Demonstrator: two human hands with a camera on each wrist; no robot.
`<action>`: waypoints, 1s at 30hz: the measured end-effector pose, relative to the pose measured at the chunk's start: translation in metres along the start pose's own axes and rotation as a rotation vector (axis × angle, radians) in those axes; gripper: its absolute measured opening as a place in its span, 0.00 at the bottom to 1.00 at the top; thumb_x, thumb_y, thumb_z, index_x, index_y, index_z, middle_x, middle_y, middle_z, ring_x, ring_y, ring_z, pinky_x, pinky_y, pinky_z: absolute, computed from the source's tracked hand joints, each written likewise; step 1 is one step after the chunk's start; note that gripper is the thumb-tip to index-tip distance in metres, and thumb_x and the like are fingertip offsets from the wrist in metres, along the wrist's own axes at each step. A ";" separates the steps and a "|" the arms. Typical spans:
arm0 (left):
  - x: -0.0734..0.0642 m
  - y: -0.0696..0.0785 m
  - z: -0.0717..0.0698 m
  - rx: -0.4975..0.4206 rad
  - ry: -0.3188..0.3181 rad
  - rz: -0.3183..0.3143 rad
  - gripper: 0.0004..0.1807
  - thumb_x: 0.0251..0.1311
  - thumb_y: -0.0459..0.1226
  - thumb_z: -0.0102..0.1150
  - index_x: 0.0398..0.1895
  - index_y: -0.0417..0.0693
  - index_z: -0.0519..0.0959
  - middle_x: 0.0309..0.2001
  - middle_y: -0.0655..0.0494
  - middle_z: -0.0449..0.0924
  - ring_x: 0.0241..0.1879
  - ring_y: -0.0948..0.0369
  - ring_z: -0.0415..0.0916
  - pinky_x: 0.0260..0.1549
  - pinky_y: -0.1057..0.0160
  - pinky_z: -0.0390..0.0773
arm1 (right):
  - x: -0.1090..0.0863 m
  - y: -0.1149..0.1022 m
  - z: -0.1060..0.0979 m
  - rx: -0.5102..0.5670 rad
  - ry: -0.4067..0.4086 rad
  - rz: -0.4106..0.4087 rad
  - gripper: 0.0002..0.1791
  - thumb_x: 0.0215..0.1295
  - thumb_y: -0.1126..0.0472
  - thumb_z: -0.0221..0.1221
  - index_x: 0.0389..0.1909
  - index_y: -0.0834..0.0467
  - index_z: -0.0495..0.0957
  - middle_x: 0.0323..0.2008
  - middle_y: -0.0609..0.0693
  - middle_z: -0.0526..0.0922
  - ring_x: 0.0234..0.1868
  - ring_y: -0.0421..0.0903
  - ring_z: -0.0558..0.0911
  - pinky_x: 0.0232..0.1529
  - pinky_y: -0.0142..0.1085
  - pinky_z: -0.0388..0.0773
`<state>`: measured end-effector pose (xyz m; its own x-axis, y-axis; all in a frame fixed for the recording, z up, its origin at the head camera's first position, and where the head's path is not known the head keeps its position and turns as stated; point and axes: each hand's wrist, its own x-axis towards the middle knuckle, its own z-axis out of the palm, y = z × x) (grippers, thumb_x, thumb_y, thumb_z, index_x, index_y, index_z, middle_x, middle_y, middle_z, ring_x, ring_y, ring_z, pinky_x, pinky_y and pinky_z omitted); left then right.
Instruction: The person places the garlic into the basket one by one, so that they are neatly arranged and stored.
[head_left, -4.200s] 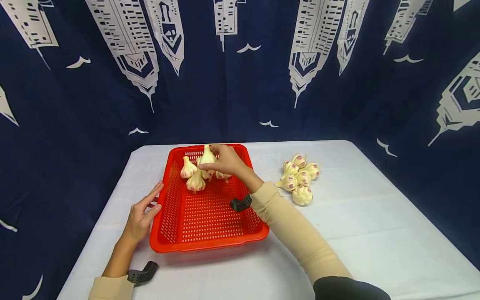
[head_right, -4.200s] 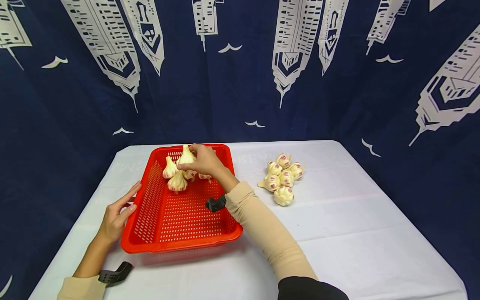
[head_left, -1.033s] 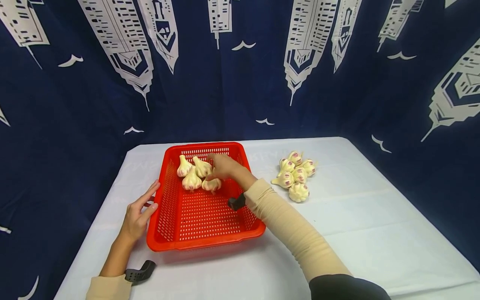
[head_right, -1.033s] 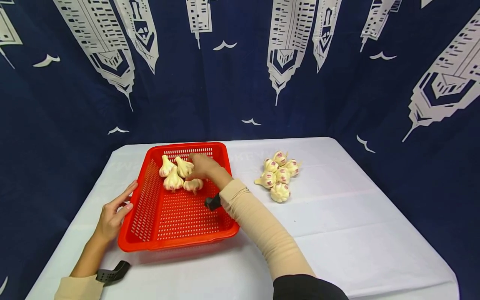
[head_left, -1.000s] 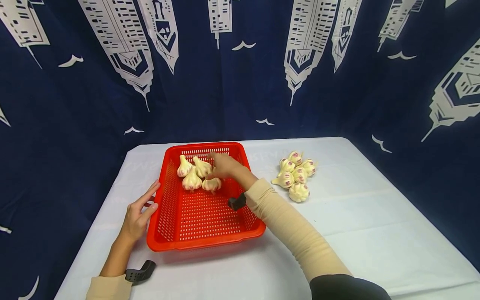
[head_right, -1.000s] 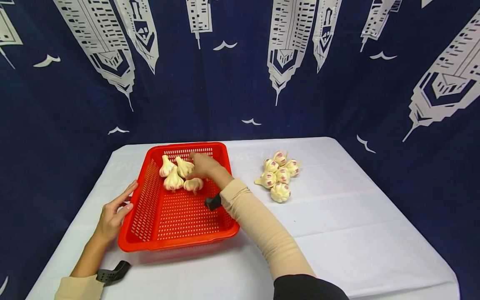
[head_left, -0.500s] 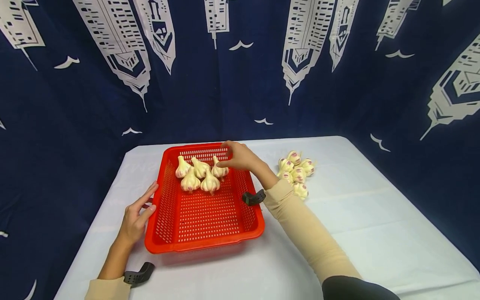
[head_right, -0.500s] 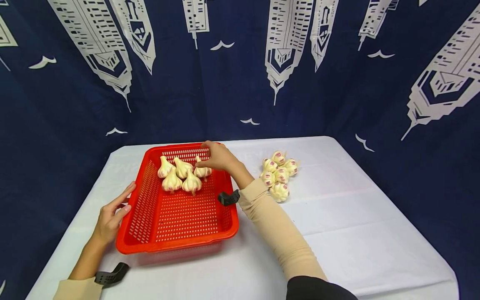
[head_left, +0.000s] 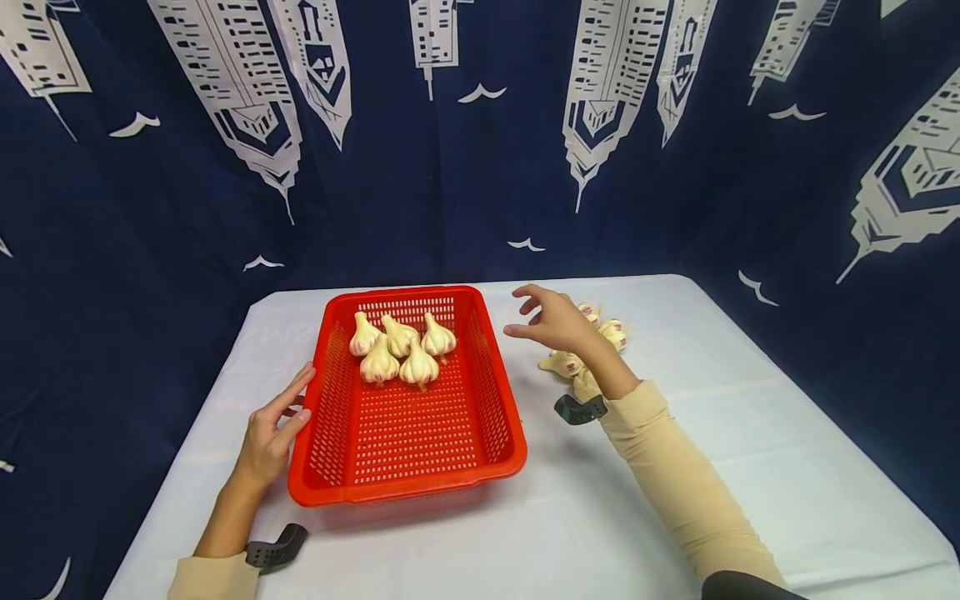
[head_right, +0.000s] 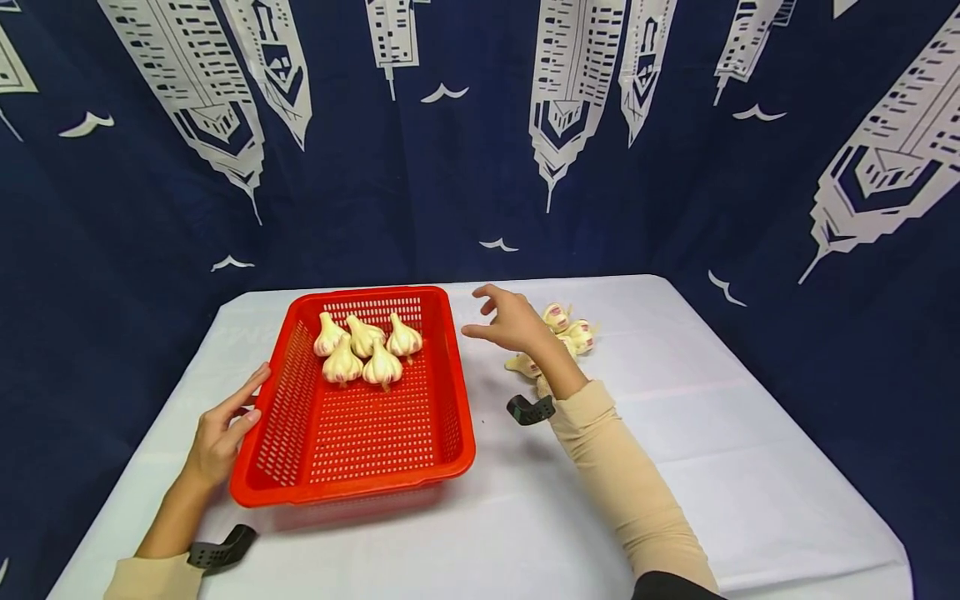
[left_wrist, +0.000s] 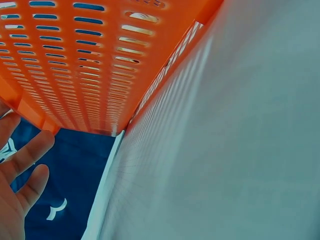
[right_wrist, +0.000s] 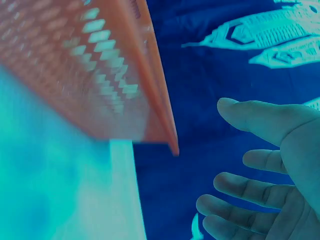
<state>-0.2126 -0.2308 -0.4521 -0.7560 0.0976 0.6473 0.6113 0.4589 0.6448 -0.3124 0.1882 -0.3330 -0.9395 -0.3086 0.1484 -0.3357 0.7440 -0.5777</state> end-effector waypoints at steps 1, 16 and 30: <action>0.000 0.000 0.000 0.000 -0.001 -0.002 0.30 0.58 0.28 0.49 0.67 0.40 0.72 0.67 0.43 0.70 0.43 0.74 0.74 0.40 0.74 0.70 | -0.003 0.004 -0.002 -0.009 0.003 0.005 0.36 0.57 0.51 0.70 0.64 0.60 0.71 0.48 0.60 0.82 0.43 0.54 0.84 0.38 0.42 0.83; -0.001 0.001 0.000 -0.004 -0.006 -0.023 0.30 0.57 0.29 0.49 0.67 0.39 0.71 0.67 0.43 0.69 0.43 0.74 0.73 0.40 0.75 0.70 | -0.020 0.052 -0.001 -0.106 -0.091 0.043 0.37 0.54 0.59 0.73 0.63 0.67 0.70 0.49 0.66 0.80 0.27 0.51 0.82 0.28 0.37 0.80; -0.002 0.001 0.001 -0.001 0.000 -0.026 0.30 0.58 0.29 0.49 0.67 0.40 0.72 0.67 0.43 0.70 0.42 0.73 0.74 0.39 0.74 0.71 | -0.021 0.078 0.008 -0.200 -0.102 0.044 0.38 0.46 0.68 0.74 0.61 0.69 0.72 0.50 0.68 0.80 0.45 0.56 0.80 0.47 0.46 0.77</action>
<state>-0.2110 -0.2297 -0.4530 -0.7714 0.0854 0.6306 0.5920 0.4600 0.6618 -0.3179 0.2476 -0.3875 -0.9452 -0.3241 0.0393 -0.3111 0.8575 -0.4097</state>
